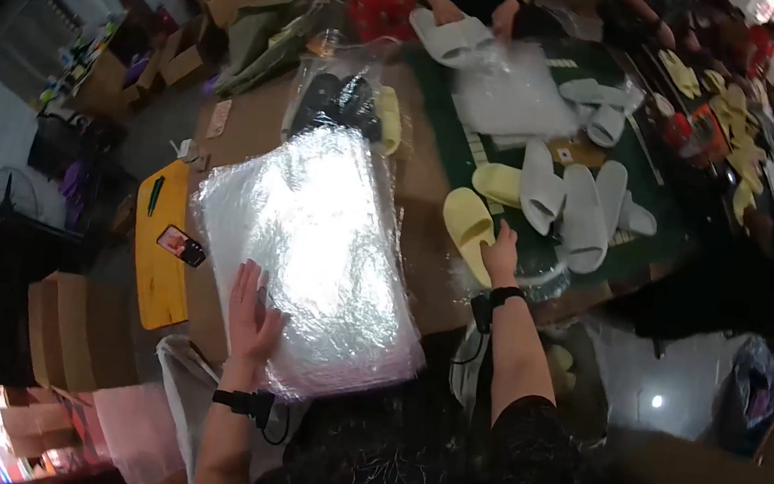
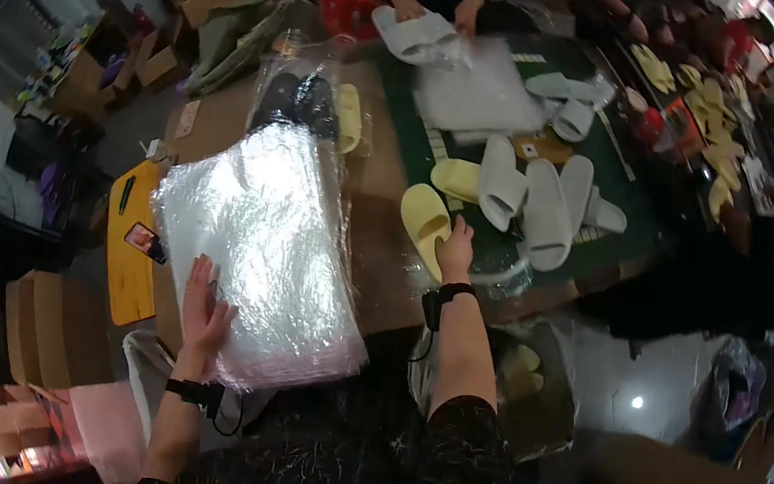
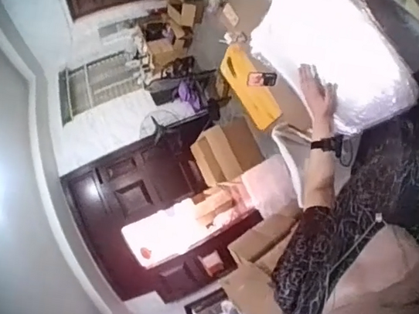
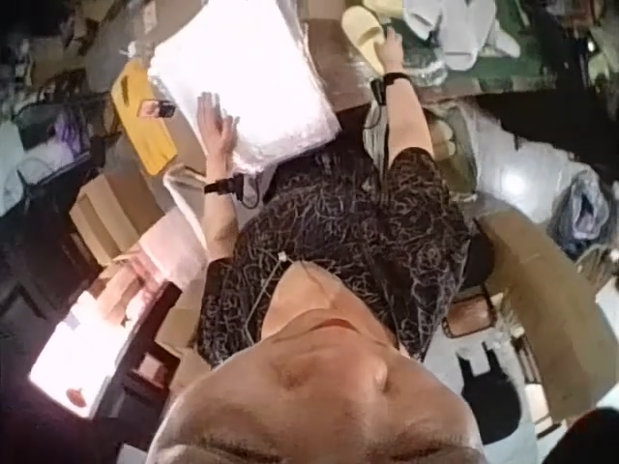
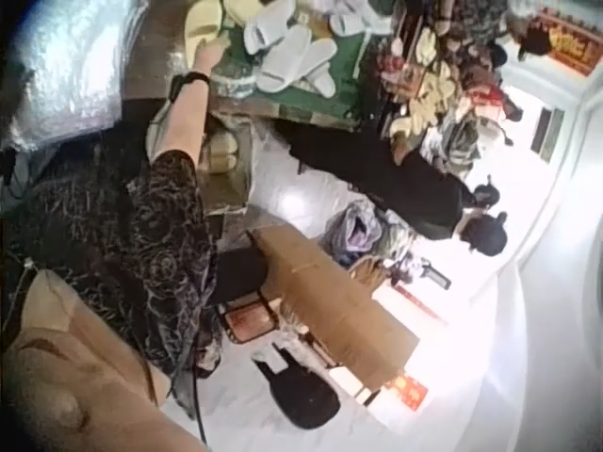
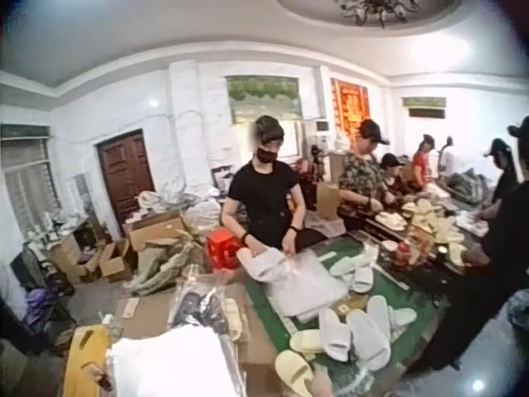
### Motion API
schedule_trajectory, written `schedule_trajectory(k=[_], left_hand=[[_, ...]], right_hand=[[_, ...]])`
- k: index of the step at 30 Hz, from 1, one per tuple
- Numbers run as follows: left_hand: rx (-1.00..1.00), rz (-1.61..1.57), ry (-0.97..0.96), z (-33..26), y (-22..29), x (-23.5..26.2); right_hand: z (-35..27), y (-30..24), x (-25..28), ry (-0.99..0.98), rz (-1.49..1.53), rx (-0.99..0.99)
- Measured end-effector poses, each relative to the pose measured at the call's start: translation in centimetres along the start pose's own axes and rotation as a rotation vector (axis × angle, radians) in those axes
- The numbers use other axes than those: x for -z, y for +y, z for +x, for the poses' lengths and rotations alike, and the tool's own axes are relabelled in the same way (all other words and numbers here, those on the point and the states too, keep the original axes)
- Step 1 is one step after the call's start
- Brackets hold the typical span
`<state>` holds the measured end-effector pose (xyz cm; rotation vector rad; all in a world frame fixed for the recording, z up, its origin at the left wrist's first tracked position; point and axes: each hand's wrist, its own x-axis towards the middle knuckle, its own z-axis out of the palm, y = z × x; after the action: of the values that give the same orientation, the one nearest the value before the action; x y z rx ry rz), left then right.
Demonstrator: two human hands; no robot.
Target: The recorder is packing pairs of foam sandals/slides into individual plastic bags.
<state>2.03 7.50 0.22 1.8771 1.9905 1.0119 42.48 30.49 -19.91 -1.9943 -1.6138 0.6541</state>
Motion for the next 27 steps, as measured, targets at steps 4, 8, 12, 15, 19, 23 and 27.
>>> schedule_trajectory(k=[4,8,12,15,19,23,27], left_hand=[[-0.093,0.113,-0.077,1.8,0.0,-1.4],[-0.032,0.171,-0.044,-0.4,-0.4,1.0],[-0.011,0.119,-0.034,0.1,-0.1,0.8],[-0.01,0.12,-0.048,0.3,-0.1,0.5],[-0.046,0.127,-0.013,0.0,-0.8,0.6],[-0.006,0.12,-0.016,-0.7,-1.2,0.8],[-0.021,0.143,-0.005,-0.7,-1.1,0.6]], right_hand=[[5.1,5.8,-2.3,-0.231,-0.349,0.099],[2.5,-1.7,-3.4,-0.104,-0.1,-0.11],[2.3,-2.3,-2.0,0.096,0.09,0.074],[3.0,-3.0,1.3,0.162,0.448,0.068],[2.5,-8.7,7.6,0.27,0.884,0.16],[-4.3,-18.2,17.1,0.122,0.915,0.184],[-10.9,-24.6,22.0,-0.001,1.004,0.41]])
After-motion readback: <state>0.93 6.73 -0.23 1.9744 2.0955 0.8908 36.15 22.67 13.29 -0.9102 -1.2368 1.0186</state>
